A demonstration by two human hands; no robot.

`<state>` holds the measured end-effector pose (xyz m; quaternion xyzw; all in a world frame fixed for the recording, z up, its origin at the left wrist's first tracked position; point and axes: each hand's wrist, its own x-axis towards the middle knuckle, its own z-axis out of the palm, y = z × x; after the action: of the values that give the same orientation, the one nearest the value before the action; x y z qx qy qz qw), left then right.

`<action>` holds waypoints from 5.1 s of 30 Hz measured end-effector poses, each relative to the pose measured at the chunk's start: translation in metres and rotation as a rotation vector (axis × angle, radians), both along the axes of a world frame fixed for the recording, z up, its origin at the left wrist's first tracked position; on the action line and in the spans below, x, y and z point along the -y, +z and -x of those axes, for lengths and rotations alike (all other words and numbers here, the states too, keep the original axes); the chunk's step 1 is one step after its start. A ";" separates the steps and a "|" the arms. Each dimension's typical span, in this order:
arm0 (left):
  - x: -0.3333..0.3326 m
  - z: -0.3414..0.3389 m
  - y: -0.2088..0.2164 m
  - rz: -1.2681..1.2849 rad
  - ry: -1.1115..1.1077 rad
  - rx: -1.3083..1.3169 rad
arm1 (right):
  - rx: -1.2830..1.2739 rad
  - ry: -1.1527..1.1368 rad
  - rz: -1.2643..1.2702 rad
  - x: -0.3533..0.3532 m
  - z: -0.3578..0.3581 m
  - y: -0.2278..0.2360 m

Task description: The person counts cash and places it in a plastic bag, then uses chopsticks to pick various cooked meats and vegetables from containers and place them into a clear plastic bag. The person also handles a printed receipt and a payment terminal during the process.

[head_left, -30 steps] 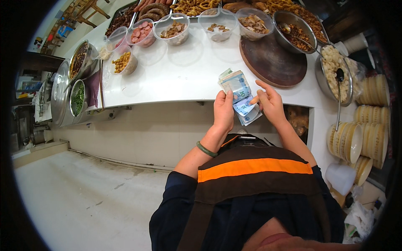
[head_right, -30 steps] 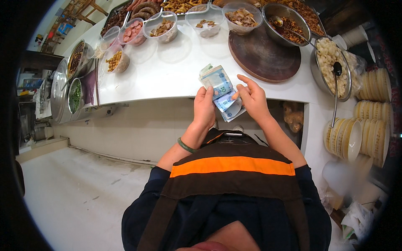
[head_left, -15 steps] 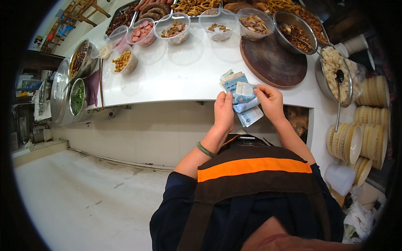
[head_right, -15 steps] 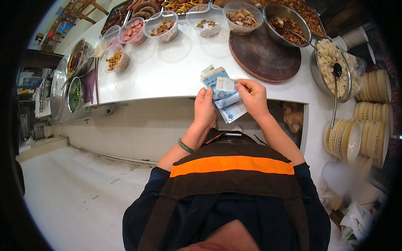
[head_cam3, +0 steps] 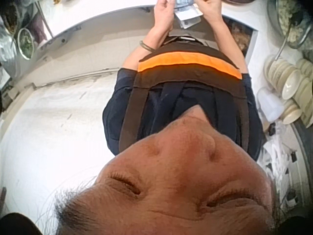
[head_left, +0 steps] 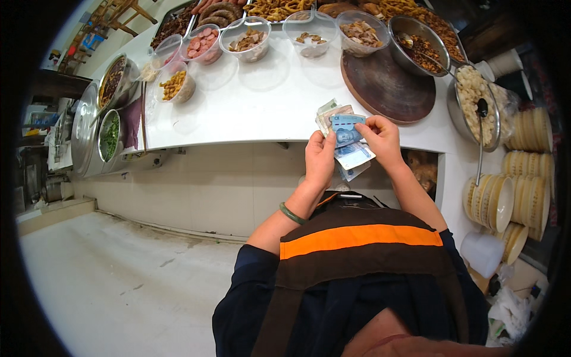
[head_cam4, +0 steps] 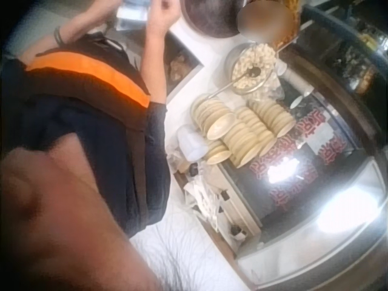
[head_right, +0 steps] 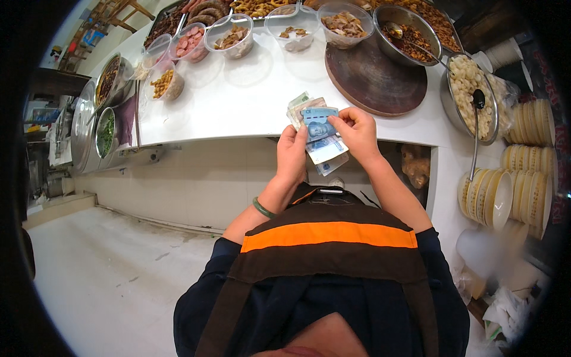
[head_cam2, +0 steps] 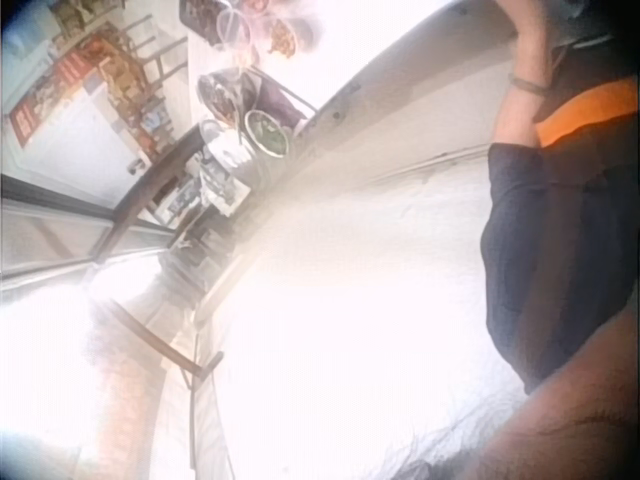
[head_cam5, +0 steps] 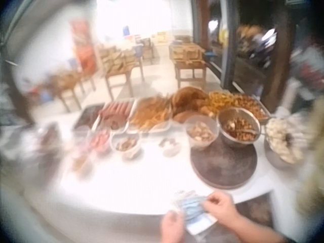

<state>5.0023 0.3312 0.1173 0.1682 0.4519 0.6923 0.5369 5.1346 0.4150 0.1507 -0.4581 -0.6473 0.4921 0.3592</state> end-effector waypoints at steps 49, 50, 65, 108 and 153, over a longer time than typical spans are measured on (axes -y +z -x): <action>0.000 0.010 -0.009 -0.004 0.082 0.001 | -0.013 0.149 -0.025 0.013 -0.008 0.010; 0.000 0.011 -0.008 -0.003 0.083 0.007 | -0.028 0.157 -0.010 0.015 -0.007 0.011; -0.001 0.006 -0.007 -0.004 0.061 -0.020 | -0.060 0.081 0.144 0.003 -0.002 -0.007; 0.000 0.008 -0.013 0.050 0.069 0.014 | -0.059 0.022 0.103 0.009 0.003 -0.006; 0.003 0.020 -0.020 0.022 0.077 0.169 | -0.061 0.077 0.036 0.013 0.017 -0.008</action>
<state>4.9818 0.3279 0.0969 0.0860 0.4187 0.7191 0.5479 5.1179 0.4018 0.1424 -0.4238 -0.6442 0.5311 0.3511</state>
